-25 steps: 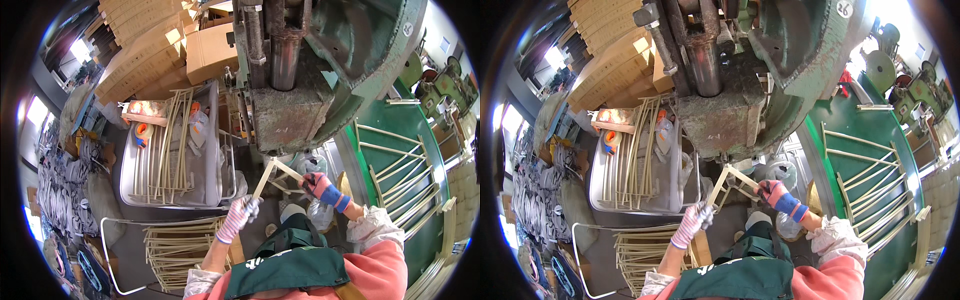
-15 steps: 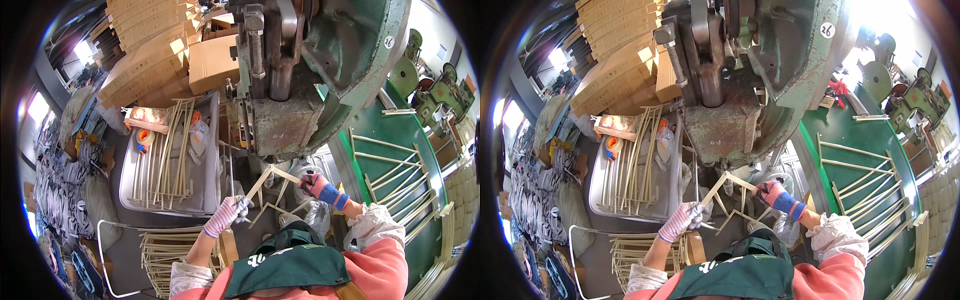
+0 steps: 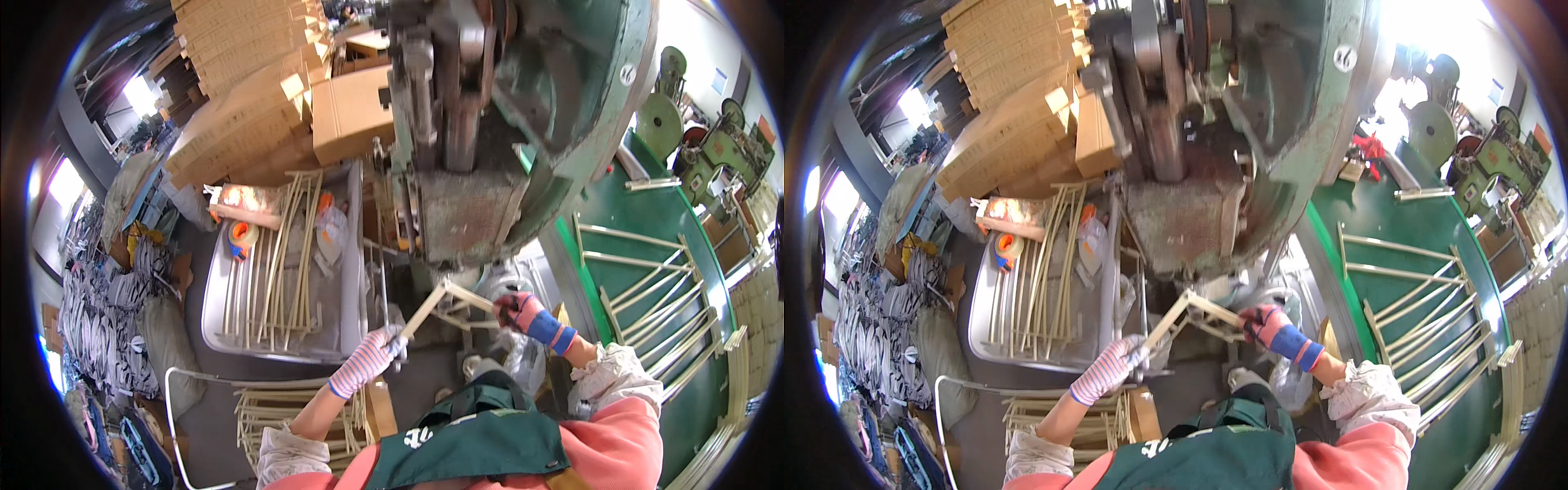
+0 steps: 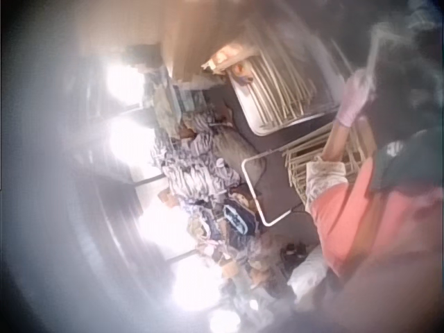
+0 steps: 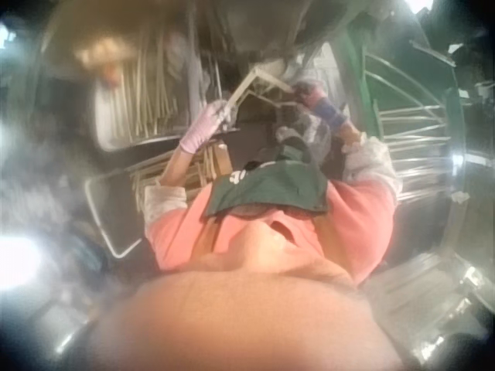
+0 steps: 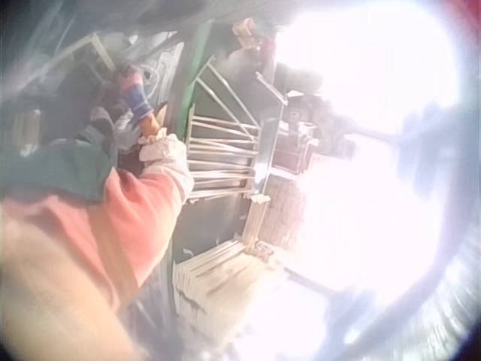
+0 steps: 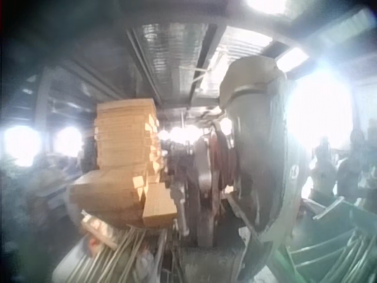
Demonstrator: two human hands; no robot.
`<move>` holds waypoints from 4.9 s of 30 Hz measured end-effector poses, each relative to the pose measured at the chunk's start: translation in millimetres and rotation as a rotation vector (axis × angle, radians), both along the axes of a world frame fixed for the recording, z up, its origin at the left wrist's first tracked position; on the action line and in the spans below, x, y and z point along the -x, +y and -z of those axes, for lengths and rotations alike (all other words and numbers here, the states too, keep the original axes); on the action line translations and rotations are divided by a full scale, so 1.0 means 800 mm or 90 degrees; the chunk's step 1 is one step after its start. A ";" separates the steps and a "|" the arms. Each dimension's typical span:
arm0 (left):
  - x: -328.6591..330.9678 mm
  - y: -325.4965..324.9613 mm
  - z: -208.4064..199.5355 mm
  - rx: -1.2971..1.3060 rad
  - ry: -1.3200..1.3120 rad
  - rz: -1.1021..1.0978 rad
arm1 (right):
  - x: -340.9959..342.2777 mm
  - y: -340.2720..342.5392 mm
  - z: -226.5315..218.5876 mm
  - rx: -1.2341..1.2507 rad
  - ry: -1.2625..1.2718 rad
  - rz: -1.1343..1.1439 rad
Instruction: The person assembles wooden frames by picking up thin wooden sticks, inserting them into a press machine, and stacking the finished frames on a green table. The process is repeated multiple times with consistent hand movements and tool use.
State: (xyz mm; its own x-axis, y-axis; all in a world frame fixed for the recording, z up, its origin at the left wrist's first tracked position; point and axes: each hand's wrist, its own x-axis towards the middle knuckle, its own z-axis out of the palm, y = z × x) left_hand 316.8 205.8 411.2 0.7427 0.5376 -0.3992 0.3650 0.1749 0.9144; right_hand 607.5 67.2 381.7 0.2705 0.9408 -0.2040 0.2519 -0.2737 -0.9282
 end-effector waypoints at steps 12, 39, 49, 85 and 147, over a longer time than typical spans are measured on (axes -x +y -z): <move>0.118 -0.037 -0.036 -0.608 0.050 0.192 | 0.021 -0.040 -0.101 -0.114 -0.363 -0.378; 0.192 -0.356 0.000 -0.668 0.159 -0.058 | 0.058 -0.174 -0.075 -0.418 -0.512 -0.634; -0.016 -0.389 -0.026 -0.384 -0.190 0.208 | -0.054 -0.052 0.020 -0.481 0.358 0.187; 0.092 -0.199 -0.077 -0.607 0.205 -0.087 | 0.052 -0.185 -0.068 -0.230 -0.775 -0.181; -0.178 -0.222 0.392 0.031 0.064 -0.005 | 0.247 -0.783 -0.065 -0.467 0.346 0.813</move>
State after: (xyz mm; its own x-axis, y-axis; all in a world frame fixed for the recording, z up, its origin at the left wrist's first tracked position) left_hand 459.4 28.0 97.7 0.6936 0.5210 -0.4976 0.4532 0.2214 0.8635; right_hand 409.8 -559.4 433.3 0.9835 0.0901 -0.1568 -0.1808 0.4971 -0.8486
